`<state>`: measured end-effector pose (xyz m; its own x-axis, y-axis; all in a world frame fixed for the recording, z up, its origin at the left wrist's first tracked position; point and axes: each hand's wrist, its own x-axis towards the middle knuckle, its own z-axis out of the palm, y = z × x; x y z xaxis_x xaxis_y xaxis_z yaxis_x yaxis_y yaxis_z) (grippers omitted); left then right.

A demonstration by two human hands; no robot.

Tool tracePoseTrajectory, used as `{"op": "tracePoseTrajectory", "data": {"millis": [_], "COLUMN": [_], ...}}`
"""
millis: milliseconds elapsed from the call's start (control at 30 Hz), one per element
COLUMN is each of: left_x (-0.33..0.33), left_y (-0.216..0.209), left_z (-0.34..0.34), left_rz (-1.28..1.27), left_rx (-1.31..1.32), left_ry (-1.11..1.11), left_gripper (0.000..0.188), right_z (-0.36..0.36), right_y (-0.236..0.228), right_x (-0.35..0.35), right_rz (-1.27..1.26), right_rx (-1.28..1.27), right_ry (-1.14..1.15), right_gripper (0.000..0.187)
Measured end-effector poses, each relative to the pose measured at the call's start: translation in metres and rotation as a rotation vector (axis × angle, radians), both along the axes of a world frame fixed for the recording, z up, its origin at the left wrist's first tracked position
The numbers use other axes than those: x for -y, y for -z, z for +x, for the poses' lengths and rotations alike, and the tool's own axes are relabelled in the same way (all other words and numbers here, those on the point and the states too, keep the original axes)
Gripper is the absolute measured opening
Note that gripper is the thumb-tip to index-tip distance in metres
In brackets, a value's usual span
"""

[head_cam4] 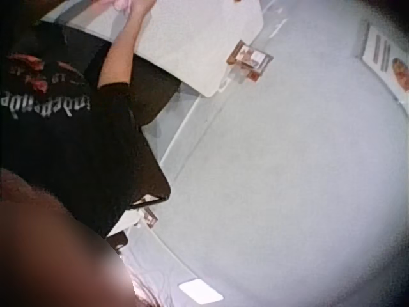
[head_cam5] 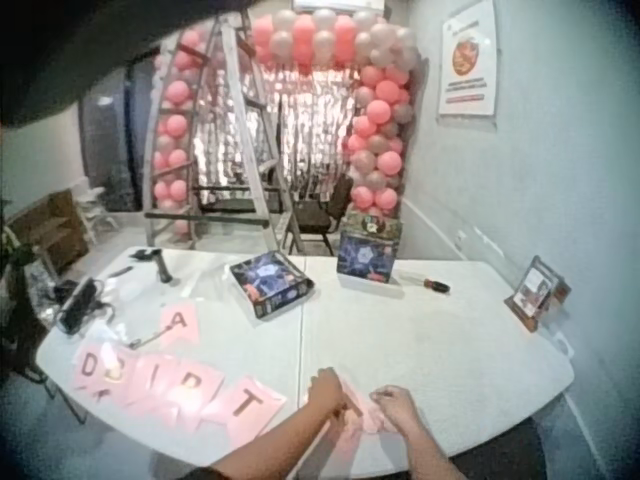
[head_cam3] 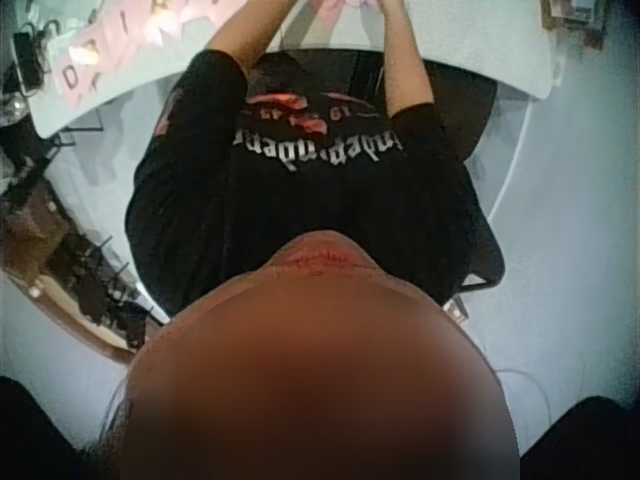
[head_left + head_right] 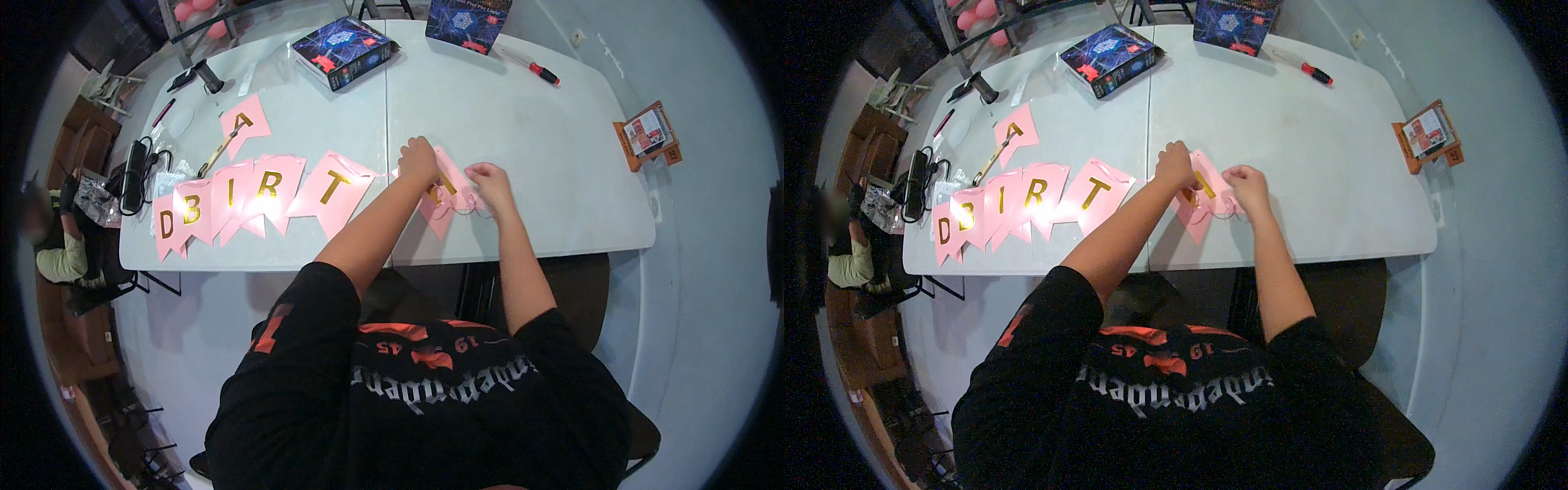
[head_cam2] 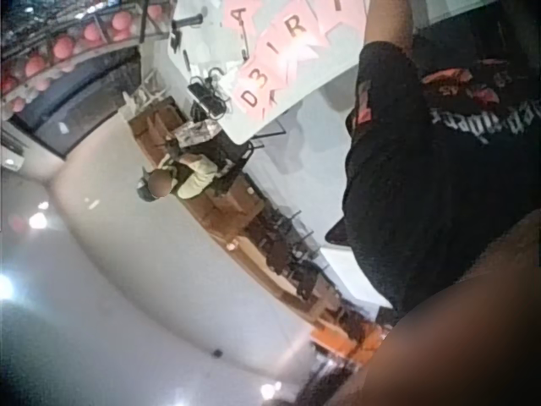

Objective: The person assembles a pink and gold 'HAPPY BIRTHDAY' banner by threading individual lettered pennants onto a string. They handle each pennant one at a time, aligning holes and pulling the string through, then arrange the letters in order on the table.

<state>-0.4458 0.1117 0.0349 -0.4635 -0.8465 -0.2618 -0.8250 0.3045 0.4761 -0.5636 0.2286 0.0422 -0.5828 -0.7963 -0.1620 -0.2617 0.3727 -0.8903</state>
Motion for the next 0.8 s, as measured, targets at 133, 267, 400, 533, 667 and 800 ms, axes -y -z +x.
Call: {"op": "tracePoseTrajectory", "data": {"millis": [133,267,400,533,667,800], "left_x": [-0.003,-0.007,-0.005,0.000,0.000,-0.003], "left_y": [-0.005,-0.005,-0.001,0.002,0.004,0.003], "left_z": [0.005,0.009,0.008,0.005,0.005,0.007], "left_rz": [-0.012,-0.075,-0.100,-0.054,-0.029,-0.122], "left_rx": [0.061,-0.014,-0.004,0.011,0.040,-0.018], "left_ry": [0.034,0.020,0.013,0.021,0.055,0.010], "left_gripper": [0.080,0.079,0.078,0.079,0.080,0.081], "right_z": [-0.008,-0.016,-0.018,-0.010,-0.009,-0.017], "right_y": [0.035,0.030,0.028,0.042,0.053,0.045], "right_x": [0.033,0.043,0.045,0.044,0.054,0.067], "right_rz": [0.051,0.138,0.177,0.122,0.062,0.144], "right_rx": [-0.014,0.112,0.217,-0.058,-0.213,-0.114], "right_ry": [0.026,0.039,0.024,0.012,0.065,0.057], "right_gripper": [0.010,0.010,0.012,0.013,0.015,0.015]}}
